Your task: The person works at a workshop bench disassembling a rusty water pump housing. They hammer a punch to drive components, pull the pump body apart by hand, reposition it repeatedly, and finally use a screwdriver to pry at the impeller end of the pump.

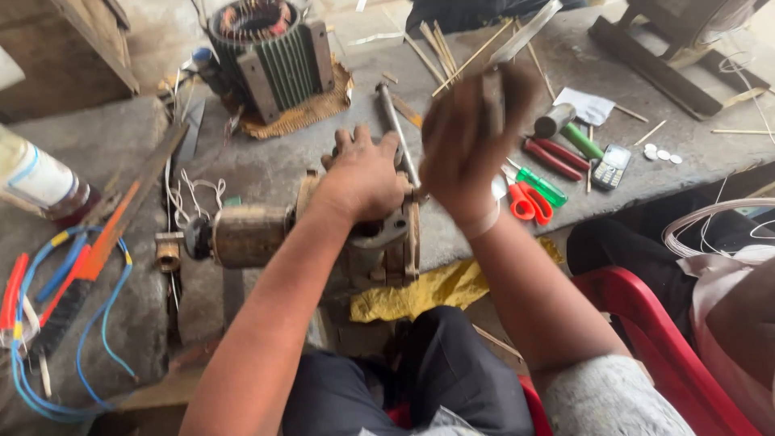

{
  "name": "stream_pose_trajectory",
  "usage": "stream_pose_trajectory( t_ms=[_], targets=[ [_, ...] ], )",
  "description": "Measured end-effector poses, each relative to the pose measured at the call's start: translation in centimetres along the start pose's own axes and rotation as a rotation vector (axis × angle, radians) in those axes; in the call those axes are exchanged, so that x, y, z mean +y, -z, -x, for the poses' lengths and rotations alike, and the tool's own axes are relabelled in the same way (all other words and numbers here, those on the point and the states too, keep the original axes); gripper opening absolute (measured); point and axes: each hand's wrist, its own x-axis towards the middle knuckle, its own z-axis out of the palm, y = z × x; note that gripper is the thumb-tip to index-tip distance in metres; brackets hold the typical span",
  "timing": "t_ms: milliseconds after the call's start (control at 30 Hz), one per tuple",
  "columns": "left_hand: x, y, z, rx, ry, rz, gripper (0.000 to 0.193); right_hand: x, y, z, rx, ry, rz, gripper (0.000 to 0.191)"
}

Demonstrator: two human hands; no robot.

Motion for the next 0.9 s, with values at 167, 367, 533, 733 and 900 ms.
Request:
stream_pose_trajectory(
  t_ms=[167,367,533,733,900],
  targets=[
    [-2.8,1.4,1.5,-0.019,0.002,0.046,0.081,0.7,-3.7,-0.7,-0.108,-0.103,-0.206,0.015],
    [-3.3,-0.8,0.7,0.065,-0.009,0.004,0.070,-3.0,-0.9,1.0,-0.231,-0.244,-0.144,0.056],
    [-7.9,1.3,3.3,0.216,-0.078,0.252,0.061,-4.8,2.8,2.3,-0.141,-0.455,-0.394,0.068],
    [-19.6,0.8,7.7,-0.094,-0.228,-0.071,0.132,-3.2,6.4,10.4,-0.105,-0.665,-0.542,0.069],
    [-20.3,-5.5,7.8,0.257,-0.118,-0.669,0.104,-0.4,5.5,15.0,0.002,-0.729,-0.638,0.066]
  ],
)
